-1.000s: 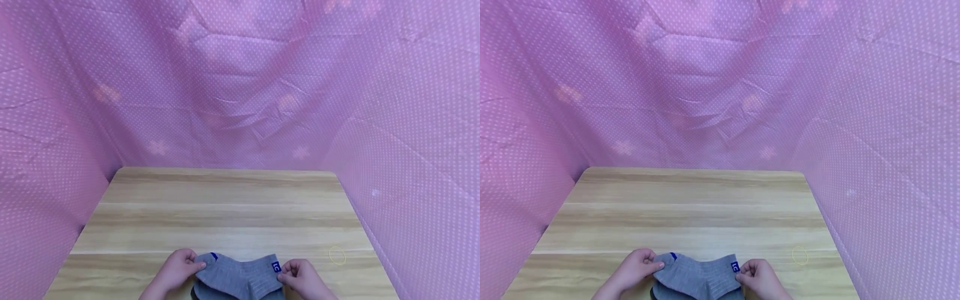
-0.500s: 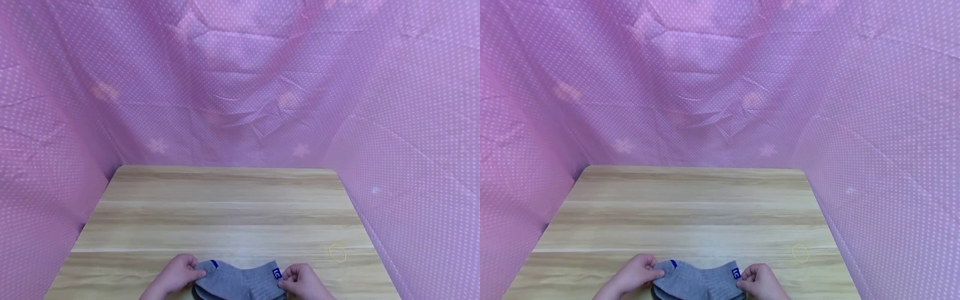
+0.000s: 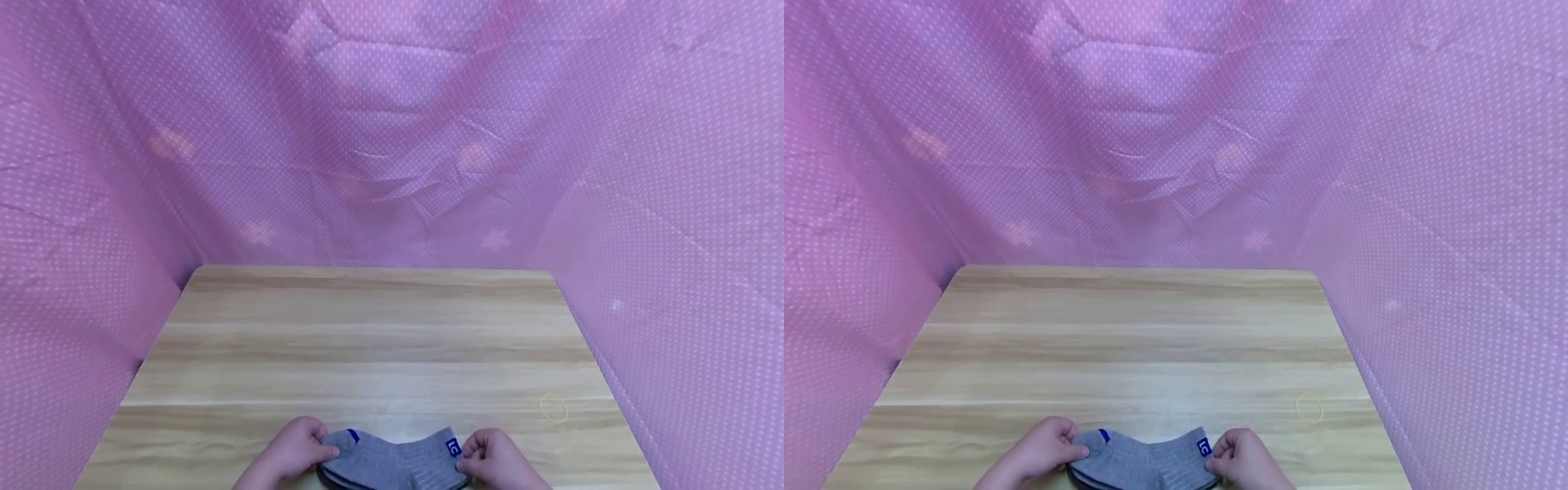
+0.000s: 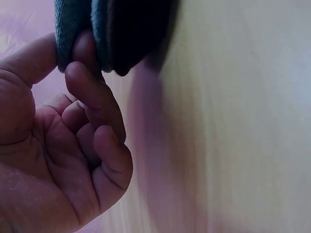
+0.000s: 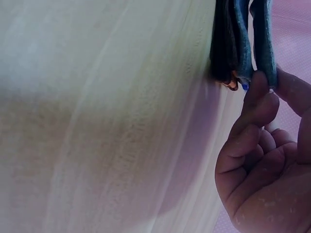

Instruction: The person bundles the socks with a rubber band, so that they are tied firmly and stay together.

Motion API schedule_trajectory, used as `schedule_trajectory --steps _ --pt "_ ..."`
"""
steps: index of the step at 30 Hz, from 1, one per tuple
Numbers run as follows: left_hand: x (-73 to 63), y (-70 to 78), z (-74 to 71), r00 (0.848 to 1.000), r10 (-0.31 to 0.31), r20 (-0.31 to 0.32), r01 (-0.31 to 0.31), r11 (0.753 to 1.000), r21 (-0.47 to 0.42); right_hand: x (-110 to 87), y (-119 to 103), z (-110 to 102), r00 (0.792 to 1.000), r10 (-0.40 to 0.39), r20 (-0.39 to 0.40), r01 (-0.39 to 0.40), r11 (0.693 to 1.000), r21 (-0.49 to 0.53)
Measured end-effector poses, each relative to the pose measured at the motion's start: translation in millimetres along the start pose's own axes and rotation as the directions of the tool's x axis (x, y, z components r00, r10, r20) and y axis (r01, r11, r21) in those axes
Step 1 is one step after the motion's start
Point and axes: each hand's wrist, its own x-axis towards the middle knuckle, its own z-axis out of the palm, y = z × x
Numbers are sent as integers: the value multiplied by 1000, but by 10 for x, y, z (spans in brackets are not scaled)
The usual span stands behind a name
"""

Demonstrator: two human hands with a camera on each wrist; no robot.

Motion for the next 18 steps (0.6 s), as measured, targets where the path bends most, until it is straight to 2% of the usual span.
schedule_trajectory --steps 7,13,15,18 --pt "18 17 36 998 -31 -46 35 994 99 9 28 0 1000 -26 -8 25 999 -43" --pt "34 93 94 985 -101 -143 138 950 279 22 70 35 999 -25 -37 19 985 -173" --pt "29 124 96 981 -125 -147 164 941 296 25 67 43 999 -10 -40 1 976 -218" --pt "-5 151 86 984 -133 -114 163 936 312 21 59 52 998 21 -52 -35 958 -284"
